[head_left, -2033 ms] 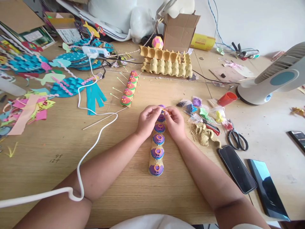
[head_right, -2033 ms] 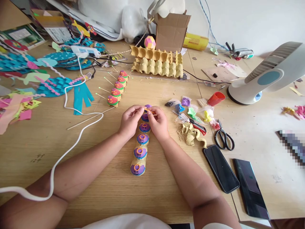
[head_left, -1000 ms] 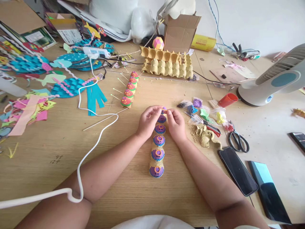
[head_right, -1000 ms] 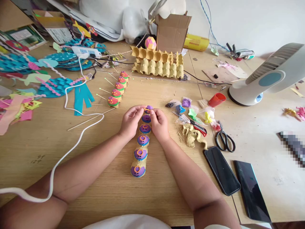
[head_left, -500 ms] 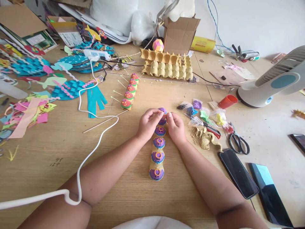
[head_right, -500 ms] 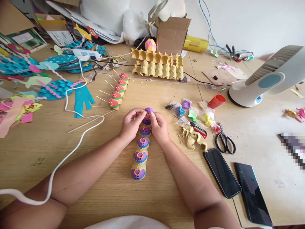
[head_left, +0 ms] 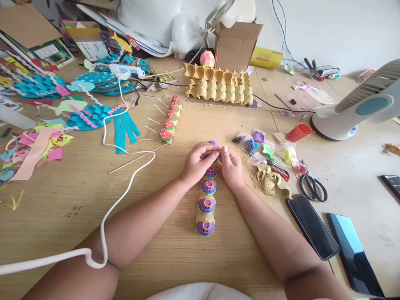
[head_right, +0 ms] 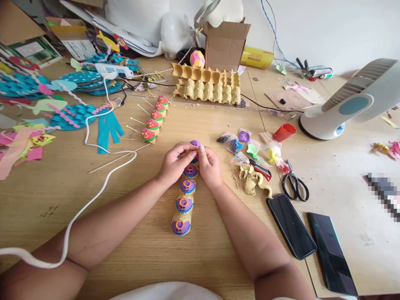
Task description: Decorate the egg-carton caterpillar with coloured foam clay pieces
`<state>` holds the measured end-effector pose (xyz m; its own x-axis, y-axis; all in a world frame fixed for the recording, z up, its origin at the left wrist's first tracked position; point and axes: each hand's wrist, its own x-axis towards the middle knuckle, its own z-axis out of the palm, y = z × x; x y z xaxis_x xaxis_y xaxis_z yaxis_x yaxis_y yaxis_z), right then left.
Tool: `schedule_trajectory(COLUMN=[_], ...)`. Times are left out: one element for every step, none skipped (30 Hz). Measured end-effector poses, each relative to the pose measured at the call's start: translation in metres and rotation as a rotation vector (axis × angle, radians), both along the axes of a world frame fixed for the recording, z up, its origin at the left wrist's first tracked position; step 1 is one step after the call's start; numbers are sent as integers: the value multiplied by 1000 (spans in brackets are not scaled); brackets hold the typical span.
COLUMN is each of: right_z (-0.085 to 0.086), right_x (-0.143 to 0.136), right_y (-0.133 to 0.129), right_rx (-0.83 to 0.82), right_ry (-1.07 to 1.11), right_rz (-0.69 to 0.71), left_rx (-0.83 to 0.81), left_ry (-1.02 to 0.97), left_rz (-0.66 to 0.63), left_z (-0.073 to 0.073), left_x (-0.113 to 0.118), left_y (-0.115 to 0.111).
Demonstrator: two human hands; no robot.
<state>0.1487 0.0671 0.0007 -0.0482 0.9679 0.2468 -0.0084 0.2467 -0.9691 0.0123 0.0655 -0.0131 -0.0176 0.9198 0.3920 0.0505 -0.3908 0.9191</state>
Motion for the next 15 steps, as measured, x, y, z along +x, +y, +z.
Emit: schedule_trajectory(right_z=[0,0,0,0,0,0,0,0,0,0,0,0,0,0,1], right_x=[0,0,0,0,0,0,0,-1,-1,-1,-1,-1,-1,-1,-1], right_y=[0,0,0,-1,-1,-1,-1,-2,-2,-1,-1,-1,-1,-1,-1], right_rx=[-5,-9,-13,-17,-21,-24,-27,-30,-33,-35,-36,-36,-36,-37,-38], right_ry=[0,-1,-3,-6,-7,-6,-3,1,6,9,13,14,14,12,8], right_rz=[-1,-3,-4,-2,3,12,24,36,46,55,61,63,60,53,44], left_rx=[19,35,48,59,67,72,76,77,73,65,54,42,33,31,37], left_ry=[18,32,46,56,64,70,76,78,75,68,57,47,41,43,51], left_rz=[17,36,55,72,88,102,113,121,119,107,87,66,48,38,35], left_z=[1,1,1,1,1,1,0,0,-1,-1,-2,-2,-2,-1,-1], left_x=[0,0,0,-1,-1,-1,-1,-1,-1,-1,-1,-1,-1,-1,-1], left_y=[0,0,0,0,1,1,1,1,1,1,1,0,0,0,0])
